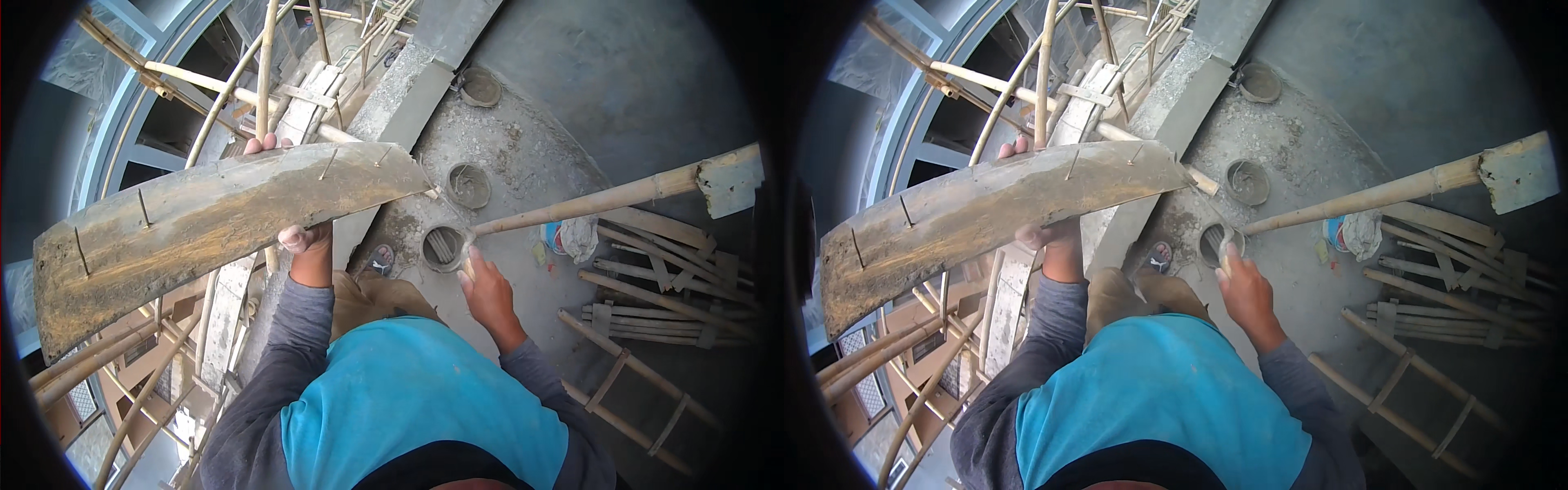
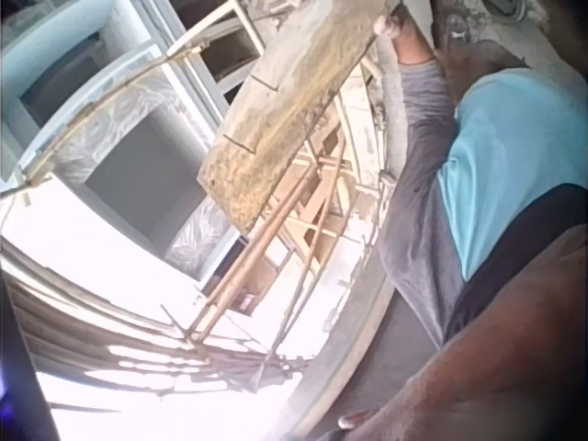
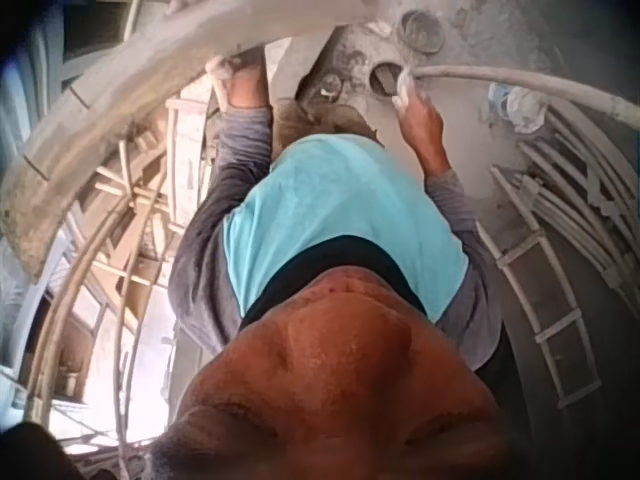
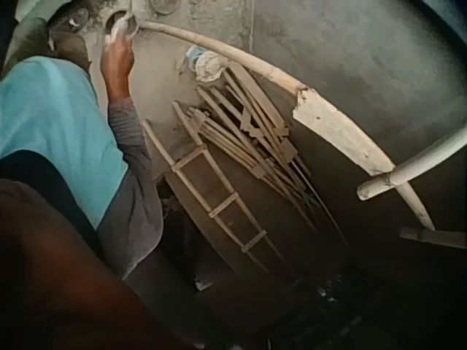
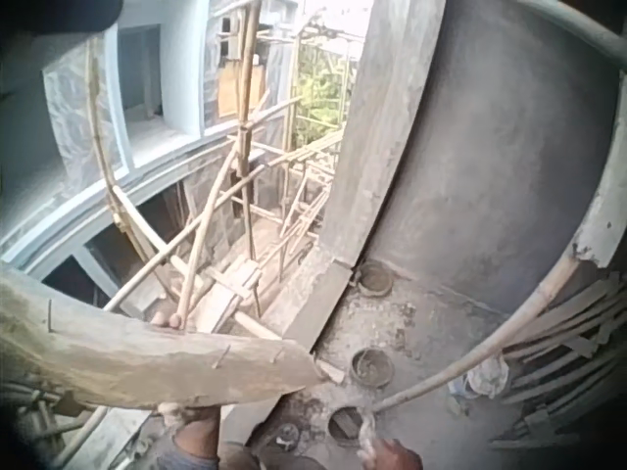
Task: Finishing and smoothing the edge of a concrete ledge using a trowel.
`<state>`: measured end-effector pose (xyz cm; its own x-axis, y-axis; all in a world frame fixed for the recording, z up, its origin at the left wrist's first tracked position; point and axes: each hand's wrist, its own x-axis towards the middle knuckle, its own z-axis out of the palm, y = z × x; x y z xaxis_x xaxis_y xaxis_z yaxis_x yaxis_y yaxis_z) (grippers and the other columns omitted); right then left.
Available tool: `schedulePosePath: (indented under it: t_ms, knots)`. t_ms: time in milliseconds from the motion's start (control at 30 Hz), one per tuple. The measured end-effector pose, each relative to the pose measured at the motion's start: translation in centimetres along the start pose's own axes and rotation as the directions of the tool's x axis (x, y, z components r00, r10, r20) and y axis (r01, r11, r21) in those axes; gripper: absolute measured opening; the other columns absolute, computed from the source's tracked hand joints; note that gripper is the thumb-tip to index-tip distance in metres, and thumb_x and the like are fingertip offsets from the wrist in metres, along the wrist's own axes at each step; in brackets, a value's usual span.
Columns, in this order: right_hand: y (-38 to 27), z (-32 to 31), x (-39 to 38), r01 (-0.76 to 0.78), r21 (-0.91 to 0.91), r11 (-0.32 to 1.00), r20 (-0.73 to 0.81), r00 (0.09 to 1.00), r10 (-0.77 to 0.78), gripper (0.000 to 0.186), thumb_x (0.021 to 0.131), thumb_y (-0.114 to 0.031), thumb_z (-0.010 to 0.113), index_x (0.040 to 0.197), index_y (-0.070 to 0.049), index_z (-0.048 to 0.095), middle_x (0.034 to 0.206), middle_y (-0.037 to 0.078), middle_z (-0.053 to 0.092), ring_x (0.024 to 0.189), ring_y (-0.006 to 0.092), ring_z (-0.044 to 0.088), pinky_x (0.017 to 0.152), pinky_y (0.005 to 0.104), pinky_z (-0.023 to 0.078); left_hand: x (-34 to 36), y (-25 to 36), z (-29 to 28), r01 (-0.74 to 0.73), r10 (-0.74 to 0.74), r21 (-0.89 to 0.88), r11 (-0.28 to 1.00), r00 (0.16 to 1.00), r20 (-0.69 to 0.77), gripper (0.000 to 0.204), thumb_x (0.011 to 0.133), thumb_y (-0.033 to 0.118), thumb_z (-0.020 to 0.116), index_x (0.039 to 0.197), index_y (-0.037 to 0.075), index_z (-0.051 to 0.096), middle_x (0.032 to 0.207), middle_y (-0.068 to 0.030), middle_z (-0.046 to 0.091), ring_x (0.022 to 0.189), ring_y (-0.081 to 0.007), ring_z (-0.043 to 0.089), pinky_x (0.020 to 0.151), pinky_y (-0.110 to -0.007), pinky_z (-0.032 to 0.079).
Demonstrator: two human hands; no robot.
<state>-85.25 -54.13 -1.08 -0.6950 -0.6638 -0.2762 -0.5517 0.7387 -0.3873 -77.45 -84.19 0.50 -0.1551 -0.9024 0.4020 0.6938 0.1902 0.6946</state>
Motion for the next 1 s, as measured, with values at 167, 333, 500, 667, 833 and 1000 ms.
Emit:
schedulePosePath:
  t_ms: [167,333,500,667,833,1000]
  knots:
    - [5.8,3.2,-2.0,-0.112,-0.073,0.991,-0.053,0.993,0.108,0.052,0.089,-0.022,0.062,0.135,-0.005,0.044,0.103,0.022,0.060,0.090,0.0429,0.061,0.077,0.0509,0.048,-1.5,3.9,-4.2,0.041,-0.042,0.055,0.998,0.999,0.021,0.126,0.058,0.079,0.071,0.145,0.001,0.024,0.143,-0.0162,0.037,0.133,-0.0296,0.039,0.114,-0.048,0.032]
    - [0.2,4.6,-3.6,0.210,-0.006,0.978,-0.128,0.969,-0.209,0.053,0.088,-0.020,0.063,0.136,-0.008,0.044,0.110,0.020,0.056,0.098,0.0403,0.059,0.079,0.0488,0.049,-4.8,9.3,-10.0,-0.176,0.196,0.200,0.964,0.977,-0.084,0.136,0.051,0.096,0.050,0.145,0.003,0.019,0.144,-0.0140,0.031,0.135,-0.0282,0.037,0.115,-0.047,0.032]
    - [-3.0,6.2,-8.1,0.423,0.000,0.906,0.070,0.904,-0.422,0.053,0.086,-0.020,0.065,0.135,-0.014,0.048,0.107,0.016,0.054,0.095,0.0388,0.060,0.077,0.0484,0.049,-11.2,15.1,-16.0,-0.245,0.306,0.262,0.933,0.926,-0.222,0.130,0.055,0.098,0.037,0.144,0.003,0.023,0.140,-0.0114,0.034,0.133,-0.0248,0.038,0.113,-0.046,0.036]
    - [-6.6,7.1,-14.4,0.646,0.079,0.759,0.234,0.728,-0.644,0.055,0.084,-0.020,0.068,0.135,-0.013,0.049,0.104,0.015,0.055,0.094,0.0369,0.060,0.076,0.0471,0.049,-18.8,18.0,-22.2,-0.293,0.483,0.443,0.848,0.772,-0.414,0.106,0.073,0.090,0.032,0.140,0.007,0.034,0.136,-0.0069,0.039,0.130,-0.0234,0.039,0.114,-0.046,0.032]
    - [-12.0,5.9,-19.2,0.782,0.163,0.602,0.329,0.532,-0.780,0.054,0.084,-0.020,0.068,0.134,-0.011,0.050,0.101,0.016,0.055,0.093,0.0367,0.060,0.077,0.0447,0.049,-24.8,21.7,-27.5,0.065,0.683,0.958,-0.280,0.715,0.151,0.057,0.097,0.052,0.045,0.138,0.012,0.039,0.131,-0.0070,0.042,0.129,-0.0266,0.039,0.110,-0.050,0.031]
    - [-14.9,4.6,-22.5,0.857,0.252,0.450,0.388,0.336,-0.858,0.056,0.082,-0.014,0.070,0.134,-0.003,0.050,0.098,0.018,0.055,0.088,0.0364,0.059,0.075,0.0425,0.049,-26.9,24.2,-27.6,0.001,0.843,0.967,0.253,0.490,-0.221,0.031,0.098,0.034,0.054,0.117,0.011,0.047,0.115,-0.0057,0.045,0.108,-0.0224,0.049,0.099,-0.042,0.039]
